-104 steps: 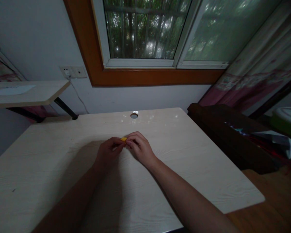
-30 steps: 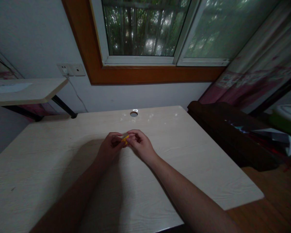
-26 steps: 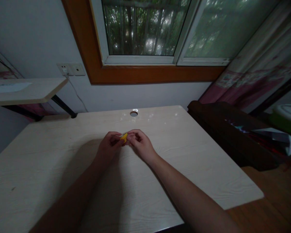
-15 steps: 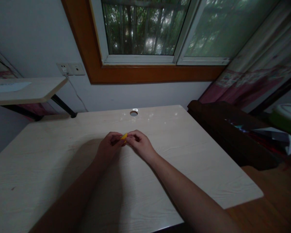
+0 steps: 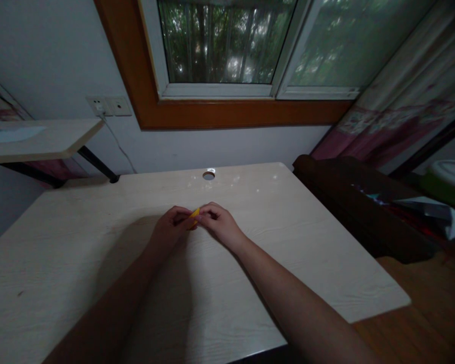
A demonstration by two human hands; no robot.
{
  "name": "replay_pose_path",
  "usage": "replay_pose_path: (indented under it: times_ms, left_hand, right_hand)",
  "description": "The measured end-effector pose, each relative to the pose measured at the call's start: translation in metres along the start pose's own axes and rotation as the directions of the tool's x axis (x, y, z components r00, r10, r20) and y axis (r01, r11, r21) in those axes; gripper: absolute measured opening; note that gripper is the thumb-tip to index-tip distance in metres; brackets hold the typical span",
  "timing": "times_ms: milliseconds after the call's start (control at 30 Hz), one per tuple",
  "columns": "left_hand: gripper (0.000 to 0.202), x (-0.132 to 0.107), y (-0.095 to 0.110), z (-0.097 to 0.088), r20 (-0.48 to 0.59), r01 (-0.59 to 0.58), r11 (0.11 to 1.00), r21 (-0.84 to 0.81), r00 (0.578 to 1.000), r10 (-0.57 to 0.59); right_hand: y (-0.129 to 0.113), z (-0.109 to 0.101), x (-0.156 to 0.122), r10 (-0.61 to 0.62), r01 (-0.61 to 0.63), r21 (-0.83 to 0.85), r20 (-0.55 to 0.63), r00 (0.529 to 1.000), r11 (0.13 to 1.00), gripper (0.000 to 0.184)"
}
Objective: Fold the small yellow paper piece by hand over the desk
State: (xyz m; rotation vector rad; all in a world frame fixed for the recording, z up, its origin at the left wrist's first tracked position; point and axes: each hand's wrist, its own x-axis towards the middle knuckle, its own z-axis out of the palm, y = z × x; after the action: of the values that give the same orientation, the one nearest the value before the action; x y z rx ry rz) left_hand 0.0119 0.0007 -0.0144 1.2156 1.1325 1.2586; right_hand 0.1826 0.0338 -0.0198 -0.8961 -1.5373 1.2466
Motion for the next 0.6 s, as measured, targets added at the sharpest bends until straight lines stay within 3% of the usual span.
replay_pose_path:
  times_ms: [233, 600]
  left_hand:
    - [0.029, -0.0006, 0.0029, -0.0010, 0.032, 0.041, 0.999, -0.001, 0.999, -0.041]
    - [0.028, -0.0014, 0.0041, -0.0013, 0.018, 0.034, 0.997, 0.071, 0.999, -0.036]
  right_hand:
    - [0.0033, 0.0005, -0.0002, 0.059, -0.061, 0.078, 0.028, 0.998, 0.995, 0.024]
    - [0.0034, -0.0003, 0.0003, 0.056, -0.058, 0.045, 0.038, 0.998, 0.997, 0.023]
